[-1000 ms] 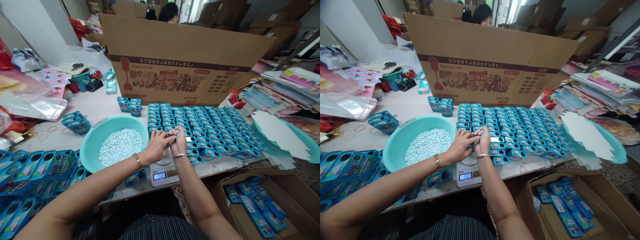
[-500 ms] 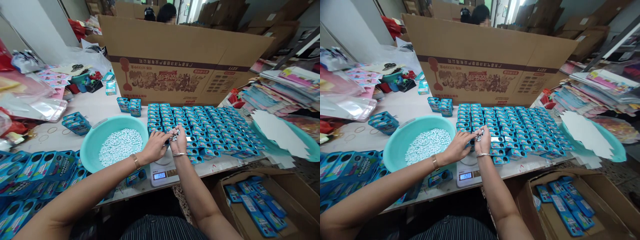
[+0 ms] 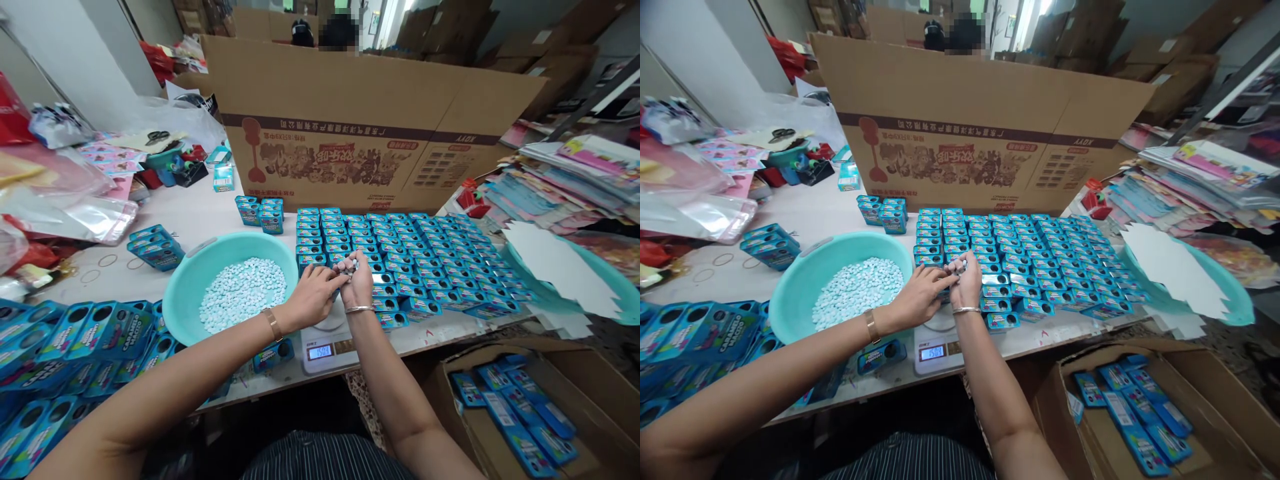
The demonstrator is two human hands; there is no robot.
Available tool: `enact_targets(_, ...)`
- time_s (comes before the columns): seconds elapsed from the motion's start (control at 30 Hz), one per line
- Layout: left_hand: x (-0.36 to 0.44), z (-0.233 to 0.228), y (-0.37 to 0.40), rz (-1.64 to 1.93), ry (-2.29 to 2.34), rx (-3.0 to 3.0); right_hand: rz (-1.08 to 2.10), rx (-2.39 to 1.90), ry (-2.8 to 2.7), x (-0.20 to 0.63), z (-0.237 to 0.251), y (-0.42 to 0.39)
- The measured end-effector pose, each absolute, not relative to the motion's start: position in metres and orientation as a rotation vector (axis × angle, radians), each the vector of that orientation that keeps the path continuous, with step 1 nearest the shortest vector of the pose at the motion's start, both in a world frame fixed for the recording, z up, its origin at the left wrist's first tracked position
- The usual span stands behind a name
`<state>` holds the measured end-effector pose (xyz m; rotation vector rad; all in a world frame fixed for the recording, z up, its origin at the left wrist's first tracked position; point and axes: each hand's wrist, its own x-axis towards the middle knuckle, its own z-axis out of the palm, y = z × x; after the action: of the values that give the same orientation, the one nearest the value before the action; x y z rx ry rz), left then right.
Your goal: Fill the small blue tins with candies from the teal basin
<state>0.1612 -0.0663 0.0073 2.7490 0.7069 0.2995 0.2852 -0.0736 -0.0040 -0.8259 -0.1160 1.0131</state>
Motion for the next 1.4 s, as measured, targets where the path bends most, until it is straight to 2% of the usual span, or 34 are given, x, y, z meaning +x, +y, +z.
enact_targets(0.17,0.158,0.004,-0.062,0.269,0.751,2.748,1.022,-0.795,-0.054,0.287,-0.001,-0.073)
enact_targets(0.8,0.161,0.006,-0.059,0.516,0.725,2.614,1.107,-0.727,0.016,0.294,-0.002,-0.072)
enact_targets(1.4,0.162,0.009,-0.063,0.405,0.602,2.784,1.112,-0.708,0.068,0.288,-0.001,-0.073)
